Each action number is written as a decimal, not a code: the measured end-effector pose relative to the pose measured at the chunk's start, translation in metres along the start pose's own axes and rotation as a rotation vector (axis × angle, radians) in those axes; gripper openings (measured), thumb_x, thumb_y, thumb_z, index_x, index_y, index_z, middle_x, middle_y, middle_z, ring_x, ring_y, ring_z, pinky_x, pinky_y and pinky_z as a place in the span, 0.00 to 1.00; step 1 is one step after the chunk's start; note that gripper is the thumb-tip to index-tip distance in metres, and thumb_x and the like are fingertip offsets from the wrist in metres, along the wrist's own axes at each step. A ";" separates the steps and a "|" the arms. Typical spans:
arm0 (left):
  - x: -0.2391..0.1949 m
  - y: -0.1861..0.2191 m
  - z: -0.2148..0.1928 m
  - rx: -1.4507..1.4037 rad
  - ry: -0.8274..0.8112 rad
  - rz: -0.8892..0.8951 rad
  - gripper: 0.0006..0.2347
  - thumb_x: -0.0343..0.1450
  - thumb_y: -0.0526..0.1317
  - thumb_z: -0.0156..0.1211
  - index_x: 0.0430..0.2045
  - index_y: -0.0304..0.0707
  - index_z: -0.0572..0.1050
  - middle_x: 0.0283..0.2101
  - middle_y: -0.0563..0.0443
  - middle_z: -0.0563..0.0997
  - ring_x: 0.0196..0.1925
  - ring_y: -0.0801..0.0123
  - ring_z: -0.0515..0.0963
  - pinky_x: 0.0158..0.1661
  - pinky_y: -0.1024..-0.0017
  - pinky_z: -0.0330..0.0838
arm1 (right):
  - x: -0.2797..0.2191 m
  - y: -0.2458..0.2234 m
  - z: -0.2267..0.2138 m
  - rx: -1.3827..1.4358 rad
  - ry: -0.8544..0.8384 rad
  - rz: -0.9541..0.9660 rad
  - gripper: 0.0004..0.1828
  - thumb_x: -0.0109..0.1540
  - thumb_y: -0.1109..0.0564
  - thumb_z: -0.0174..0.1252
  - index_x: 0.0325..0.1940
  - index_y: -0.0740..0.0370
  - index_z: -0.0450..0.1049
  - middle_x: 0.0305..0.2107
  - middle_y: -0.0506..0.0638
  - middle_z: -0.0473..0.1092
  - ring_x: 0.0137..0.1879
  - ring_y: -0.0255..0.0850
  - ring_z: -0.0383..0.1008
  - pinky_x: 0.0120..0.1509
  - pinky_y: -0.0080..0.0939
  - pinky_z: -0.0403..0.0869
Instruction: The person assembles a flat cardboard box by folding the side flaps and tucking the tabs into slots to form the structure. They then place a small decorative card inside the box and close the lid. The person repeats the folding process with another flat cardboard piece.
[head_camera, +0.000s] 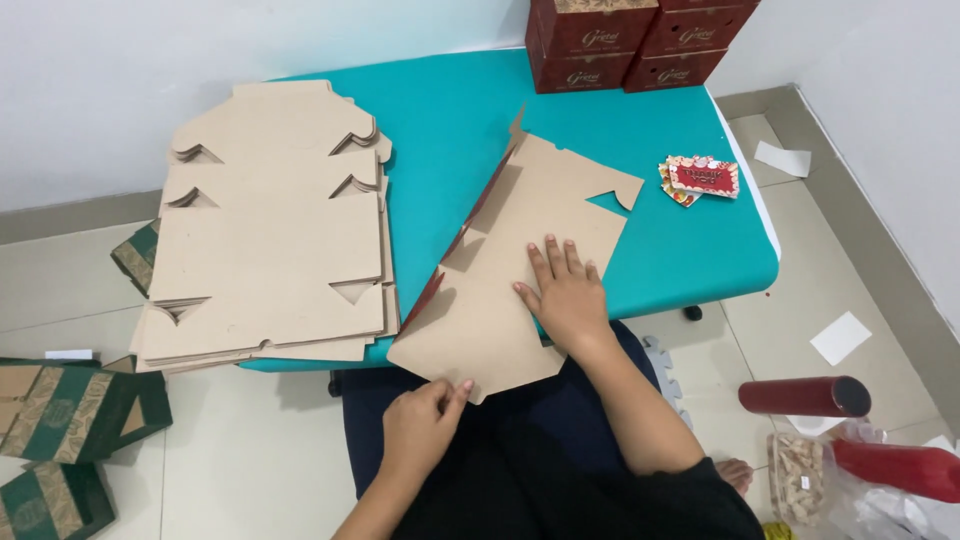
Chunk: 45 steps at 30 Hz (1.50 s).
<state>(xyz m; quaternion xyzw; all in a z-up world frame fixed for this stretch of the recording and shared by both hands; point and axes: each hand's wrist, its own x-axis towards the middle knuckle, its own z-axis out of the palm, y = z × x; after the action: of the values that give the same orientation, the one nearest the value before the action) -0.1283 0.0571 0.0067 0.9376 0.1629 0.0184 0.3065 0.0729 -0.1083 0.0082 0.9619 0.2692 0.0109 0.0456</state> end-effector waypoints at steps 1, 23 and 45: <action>0.003 0.003 -0.005 -0.002 -0.002 0.000 0.20 0.68 0.56 0.51 0.08 0.47 0.65 0.12 0.57 0.71 0.17 0.65 0.74 0.22 0.66 0.64 | -0.002 0.002 0.001 -0.002 -0.002 0.000 0.37 0.64 0.32 0.30 0.73 0.50 0.45 0.69 0.53 0.43 0.73 0.52 0.43 0.66 0.56 0.57; 0.126 0.029 -0.100 0.144 0.310 0.011 0.19 0.70 0.39 0.53 0.54 0.25 0.68 0.40 0.34 0.79 0.38 0.43 0.80 0.38 0.53 0.69 | -0.016 -0.036 -0.041 0.442 0.197 -0.407 0.37 0.57 0.36 0.56 0.65 0.54 0.62 0.57 0.58 0.64 0.67 0.59 0.57 0.69 0.62 0.53; 0.098 -0.002 -0.005 0.590 0.347 0.190 0.24 0.75 0.52 0.35 0.61 0.34 0.60 0.67 0.39 0.60 0.72 0.50 0.48 0.66 0.46 0.33 | 0.054 -0.095 0.026 0.241 0.632 -0.314 0.10 0.61 0.53 0.53 0.43 0.58 0.74 0.36 0.51 0.69 0.47 0.44 0.69 0.49 0.42 0.67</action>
<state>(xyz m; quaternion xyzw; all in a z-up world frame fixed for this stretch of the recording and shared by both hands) -0.0371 0.0919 0.0033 0.9797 0.1230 0.1579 -0.0127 0.0711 -0.0015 -0.0272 0.8564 0.4138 0.2685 -0.1523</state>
